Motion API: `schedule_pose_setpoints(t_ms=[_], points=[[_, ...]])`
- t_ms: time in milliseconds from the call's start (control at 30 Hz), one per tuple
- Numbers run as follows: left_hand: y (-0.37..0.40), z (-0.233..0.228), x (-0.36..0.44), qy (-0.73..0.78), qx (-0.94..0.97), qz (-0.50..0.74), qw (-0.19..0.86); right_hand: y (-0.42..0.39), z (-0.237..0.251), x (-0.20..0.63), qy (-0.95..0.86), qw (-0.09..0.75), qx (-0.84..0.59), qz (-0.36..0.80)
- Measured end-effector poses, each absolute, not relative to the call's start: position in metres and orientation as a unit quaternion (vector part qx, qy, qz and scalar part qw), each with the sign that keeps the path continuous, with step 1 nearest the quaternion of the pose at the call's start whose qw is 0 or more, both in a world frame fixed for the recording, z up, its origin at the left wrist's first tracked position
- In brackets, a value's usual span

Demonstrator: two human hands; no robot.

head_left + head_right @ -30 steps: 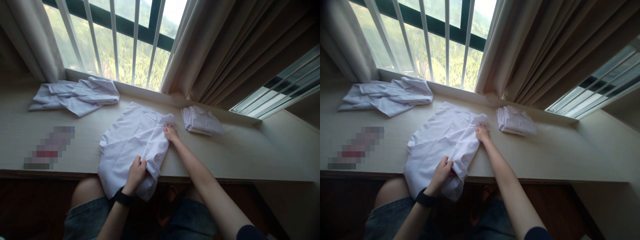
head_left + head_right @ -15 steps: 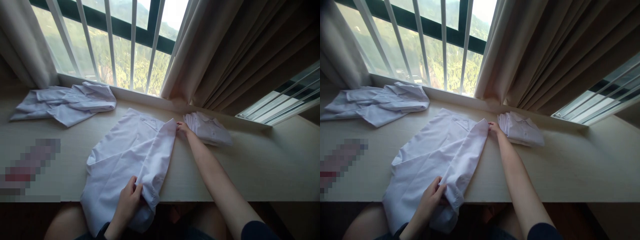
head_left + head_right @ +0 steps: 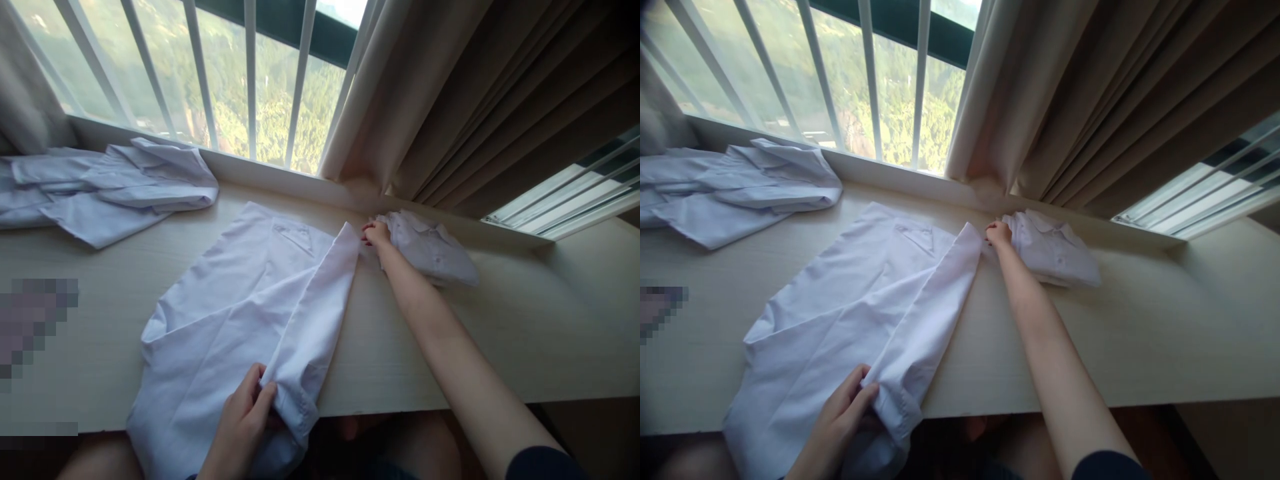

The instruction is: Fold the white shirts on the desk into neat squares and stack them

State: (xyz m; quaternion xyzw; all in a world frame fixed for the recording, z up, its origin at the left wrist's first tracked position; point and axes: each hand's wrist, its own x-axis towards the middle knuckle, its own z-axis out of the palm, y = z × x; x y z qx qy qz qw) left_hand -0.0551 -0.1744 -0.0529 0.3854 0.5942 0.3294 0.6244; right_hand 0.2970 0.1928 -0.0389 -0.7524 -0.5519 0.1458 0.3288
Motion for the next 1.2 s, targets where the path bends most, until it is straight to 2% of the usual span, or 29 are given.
schedule_pose_setpoints(t_ms=[100,200,333,433,500,567,667,733,800,867,967,1067,1200], points=[[-0.175,-0.052,-0.055,0.587,0.367,0.328,0.643,0.163,-0.030,0.271,-0.561,0.359,-0.741,0.085],[-0.175,-0.051,-0.053,0.575,0.353,0.337,0.657,0.093,-0.020,0.228,-0.660,0.370,-0.654,-0.008],[-0.178,-0.049,-0.048,0.567,0.362,0.371,0.640,-0.034,-0.026,0.168,-0.863,0.214,-0.454,0.058],[-0.194,-0.043,-0.047,0.562,0.388,0.407,0.607,-0.092,-0.045,0.149,-0.888,0.129,-0.435,0.072],[-0.211,-0.035,-0.054,0.580,0.420,0.426,0.553,-0.104,-0.054,0.148,-0.883,0.113,-0.447,0.083],[-0.229,-0.027,-0.068,0.619,0.463,0.431,0.466,-0.108,-0.054,0.151,-0.870,0.149,-0.462,0.090],[-0.243,-0.023,-0.101,0.664,0.549,0.412,0.296,-0.135,-0.041,0.152,-0.798,0.300,-0.518,0.075],[-0.242,-0.028,-0.122,0.641,0.629,0.397,0.188,-0.177,-0.036,0.145,-0.718,0.389,-0.573,0.070],[-0.234,-0.034,-0.137,0.583,0.713,0.371,0.116,-0.229,-0.044,0.134,-0.635,0.427,-0.634,0.111],[-0.223,-0.039,-0.141,0.526,0.780,0.329,0.079,-0.274,-0.066,0.120,-0.547,0.448,-0.675,0.212],[-0.209,-0.037,-0.127,0.459,0.847,0.257,0.068,-0.306,-0.109,0.102,-0.447,0.504,-0.635,0.379],[-0.197,-0.029,-0.098,0.421,0.881,0.203,0.073,-0.299,-0.138,0.095,-0.421,0.536,-0.578,0.448],[-0.181,-0.029,-0.067,0.402,0.902,0.135,0.085,-0.286,-0.141,0.103,-0.463,0.441,-0.607,0.472]])
